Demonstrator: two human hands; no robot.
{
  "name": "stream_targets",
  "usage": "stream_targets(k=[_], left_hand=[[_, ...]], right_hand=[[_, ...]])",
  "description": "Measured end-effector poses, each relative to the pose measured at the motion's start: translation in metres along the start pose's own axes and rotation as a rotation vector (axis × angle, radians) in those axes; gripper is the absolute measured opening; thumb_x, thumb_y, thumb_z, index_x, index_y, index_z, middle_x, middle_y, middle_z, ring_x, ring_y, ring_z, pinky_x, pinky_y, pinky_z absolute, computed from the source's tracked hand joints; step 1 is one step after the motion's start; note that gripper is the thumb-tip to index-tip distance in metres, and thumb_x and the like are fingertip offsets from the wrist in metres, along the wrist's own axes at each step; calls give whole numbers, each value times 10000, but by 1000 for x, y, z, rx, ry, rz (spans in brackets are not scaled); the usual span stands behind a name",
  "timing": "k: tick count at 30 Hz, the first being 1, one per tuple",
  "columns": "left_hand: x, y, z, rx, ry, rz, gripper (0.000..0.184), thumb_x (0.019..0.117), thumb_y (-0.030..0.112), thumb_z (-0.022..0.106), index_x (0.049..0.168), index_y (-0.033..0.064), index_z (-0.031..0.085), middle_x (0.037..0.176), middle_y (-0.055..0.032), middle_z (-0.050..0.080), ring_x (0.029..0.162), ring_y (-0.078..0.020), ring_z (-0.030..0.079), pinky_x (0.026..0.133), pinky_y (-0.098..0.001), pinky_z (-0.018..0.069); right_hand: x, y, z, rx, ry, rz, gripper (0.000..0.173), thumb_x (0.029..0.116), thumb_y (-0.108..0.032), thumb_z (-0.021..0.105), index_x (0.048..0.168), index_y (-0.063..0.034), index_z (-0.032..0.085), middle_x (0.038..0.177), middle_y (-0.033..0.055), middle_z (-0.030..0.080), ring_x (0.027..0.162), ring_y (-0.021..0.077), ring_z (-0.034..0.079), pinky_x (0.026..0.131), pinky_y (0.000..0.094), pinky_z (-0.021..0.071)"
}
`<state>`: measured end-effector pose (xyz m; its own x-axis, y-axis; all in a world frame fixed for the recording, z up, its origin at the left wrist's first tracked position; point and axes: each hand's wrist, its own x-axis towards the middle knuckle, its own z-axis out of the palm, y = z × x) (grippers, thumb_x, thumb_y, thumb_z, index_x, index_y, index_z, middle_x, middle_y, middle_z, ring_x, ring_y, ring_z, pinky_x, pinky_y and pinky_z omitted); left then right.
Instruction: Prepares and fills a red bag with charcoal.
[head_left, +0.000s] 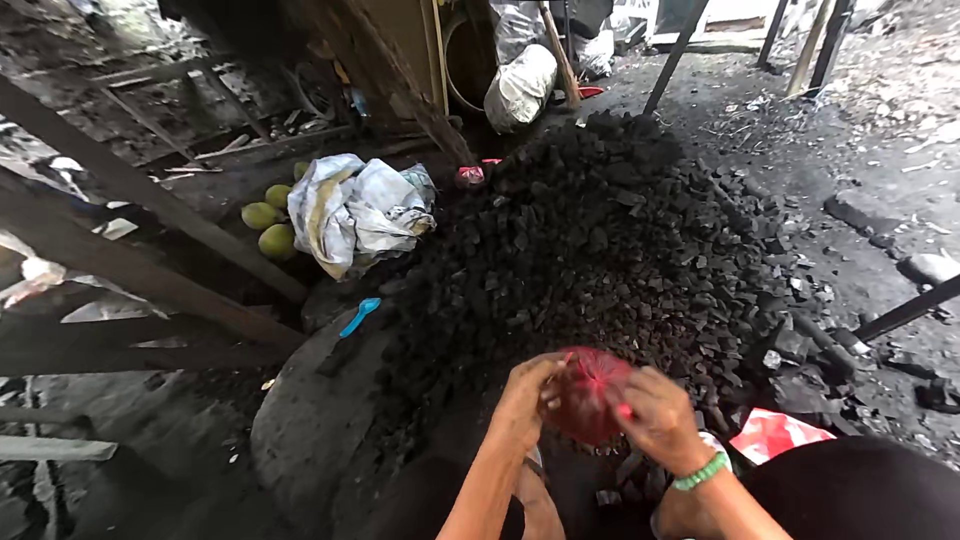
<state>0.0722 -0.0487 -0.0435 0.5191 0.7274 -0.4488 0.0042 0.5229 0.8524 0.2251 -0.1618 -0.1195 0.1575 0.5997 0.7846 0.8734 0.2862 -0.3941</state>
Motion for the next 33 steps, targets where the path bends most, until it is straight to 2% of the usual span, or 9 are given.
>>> stream_targets(k=[3,6,9,14,19,22,26,30,33], left_hand=[[-1,1,12,355,-163,92,211,1048,96,499,1153,15,663,822,8,643,612,-28,515,577,-189,445],[-7,1,14,619,-277,207,209,1040,160,521,1116,61,687,831,55,622,620,9,504,583,-177,438],[-8,-4,13,769,-268,355,225,1003,214,629,1116,44,724,1036,-24,711,932,-72,659,866,-296,543],[-6,-11,13,278,-253,314,111,961,69,598,935,69,706,756,75,652,587,31,516,559,-139,437],[1,5,6,368,-239,298,191,987,91,574,831,92,684,660,77,594,513,33,455,502,-135,390],[8,7,4,755,-126,334,211,1006,198,632,854,67,697,735,14,622,669,-66,572,654,-273,482],[2,2,13,958,-32,497,206,988,242,685,1006,42,729,911,-70,696,830,-168,662,782,-391,549],[4,-7,17,1023,-93,610,227,992,234,670,1019,23,748,948,-99,681,879,-198,668,824,-387,561],[5,-6,17,745,-204,354,206,1031,180,602,1015,13,721,902,-29,648,792,-80,591,759,-262,499]], right_hand=[[14,-17,10,29,13,-29,345,984,-269,633,703,-69,646,698,66,630,695,191,638,659,293,553],[29,1,3,20,54,64,413,977,-320,614,669,-46,642,644,57,581,639,180,609,610,301,538],[31,13,0,169,-52,211,451,1008,-346,578,690,-38,664,671,38,580,672,143,598,634,291,524],[33,2,-19,772,-307,677,156,892,-204,728,943,-57,743,948,-41,691,872,-12,633,807,200,544],[27,-9,-8,582,-147,398,132,914,-150,715,893,-37,780,1128,60,671,1029,35,635,902,191,545],[23,-3,2,442,-64,248,142,960,-172,687,944,-63,776,1322,120,628,1149,86,643,984,241,550],[25,10,-4,461,-174,341,140,957,-110,646,962,-10,743,1027,60,732,978,80,694,890,257,575],[23,20,-5,473,-217,390,149,952,-105,642,978,-16,759,1115,65,721,1048,80,679,938,249,561],[17,21,-2,404,-182,332,146,945,-91,651,981,-28,779,1143,77,714,1050,101,685,931,259,571]])
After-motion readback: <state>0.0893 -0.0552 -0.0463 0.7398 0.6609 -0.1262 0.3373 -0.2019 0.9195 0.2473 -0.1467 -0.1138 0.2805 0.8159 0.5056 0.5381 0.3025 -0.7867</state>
